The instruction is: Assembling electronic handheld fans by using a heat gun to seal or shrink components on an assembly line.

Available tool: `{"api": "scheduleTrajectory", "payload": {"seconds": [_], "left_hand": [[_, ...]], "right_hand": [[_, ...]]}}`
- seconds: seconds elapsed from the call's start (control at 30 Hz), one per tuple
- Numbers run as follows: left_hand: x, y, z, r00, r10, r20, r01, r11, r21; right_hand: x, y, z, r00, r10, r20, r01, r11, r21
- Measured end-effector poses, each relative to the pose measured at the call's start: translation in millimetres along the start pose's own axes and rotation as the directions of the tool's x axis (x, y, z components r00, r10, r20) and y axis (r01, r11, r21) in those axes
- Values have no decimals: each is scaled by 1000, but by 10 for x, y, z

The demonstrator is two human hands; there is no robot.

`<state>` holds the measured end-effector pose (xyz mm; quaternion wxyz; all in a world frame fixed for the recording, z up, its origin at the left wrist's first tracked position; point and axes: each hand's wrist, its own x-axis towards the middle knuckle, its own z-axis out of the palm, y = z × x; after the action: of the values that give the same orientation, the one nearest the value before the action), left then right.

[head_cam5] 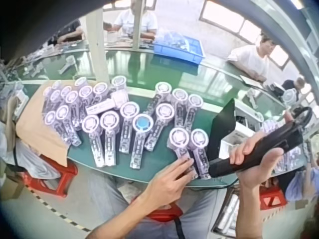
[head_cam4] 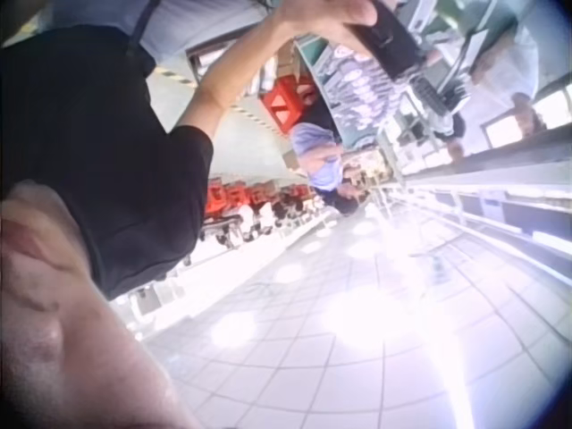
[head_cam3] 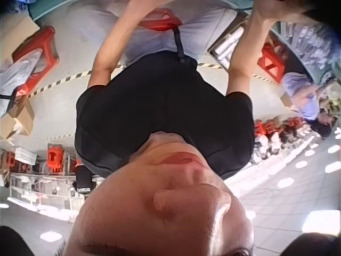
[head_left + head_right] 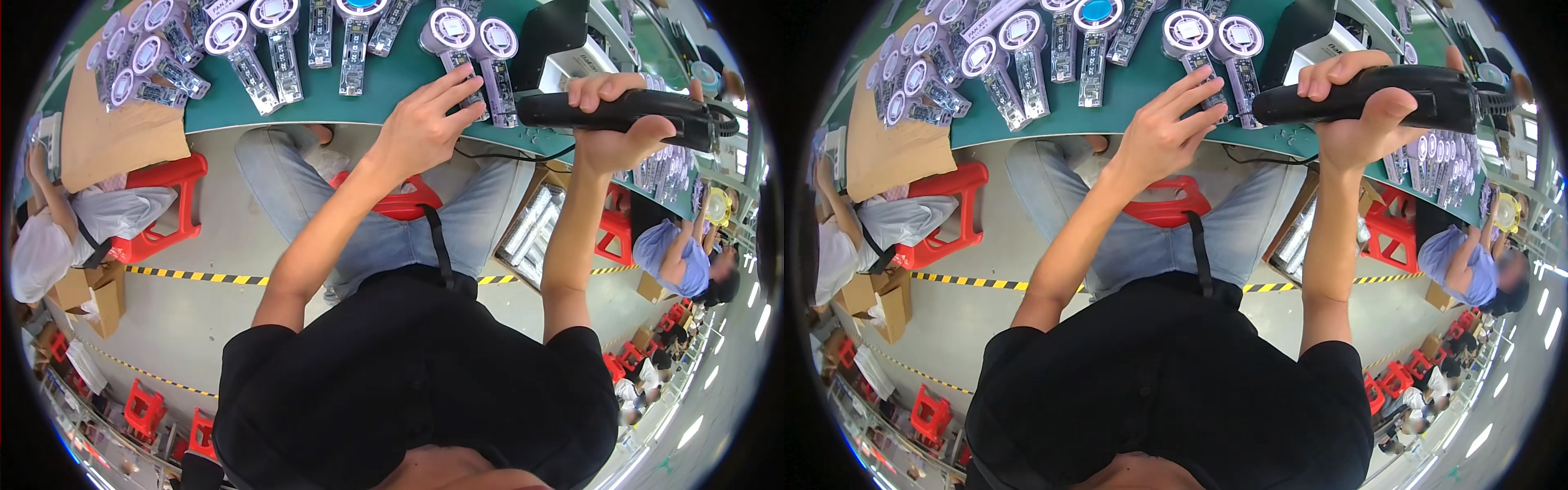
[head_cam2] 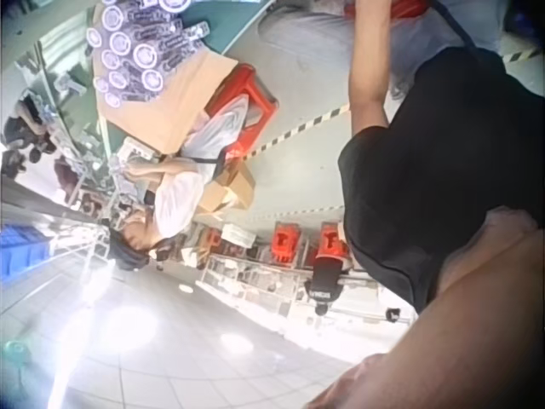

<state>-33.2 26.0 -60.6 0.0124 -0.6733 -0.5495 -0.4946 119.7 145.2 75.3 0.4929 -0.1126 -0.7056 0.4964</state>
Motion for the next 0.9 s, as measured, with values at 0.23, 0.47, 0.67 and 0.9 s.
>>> {"api": "scheduleTrajectory", "payload": {"seconds": [0.23, 0.47, 0.67, 0.9], "left_hand": [[3, 25, 12, 1000, -4, -7, 4, 1000, 7], [-62, -7, 27, 1000, 8, 4, -8, 1000, 17], [-40, 12, 29, 998, 68, 6, -68, 993, 101], [-50, 22, 53, 998, 57, -17, -54, 992, 115]], "right_hand": [[-51, 36, 81, 999, -9, 42, 12, 997, -78], [-197, 214, 190, 990, -25, -140, 28, 999, 18], [-258, 136, 187, 993, 110, -38, -111, 994, -25], [-267, 257, 152, 990, -20, 142, -7, 982, 188]]}}
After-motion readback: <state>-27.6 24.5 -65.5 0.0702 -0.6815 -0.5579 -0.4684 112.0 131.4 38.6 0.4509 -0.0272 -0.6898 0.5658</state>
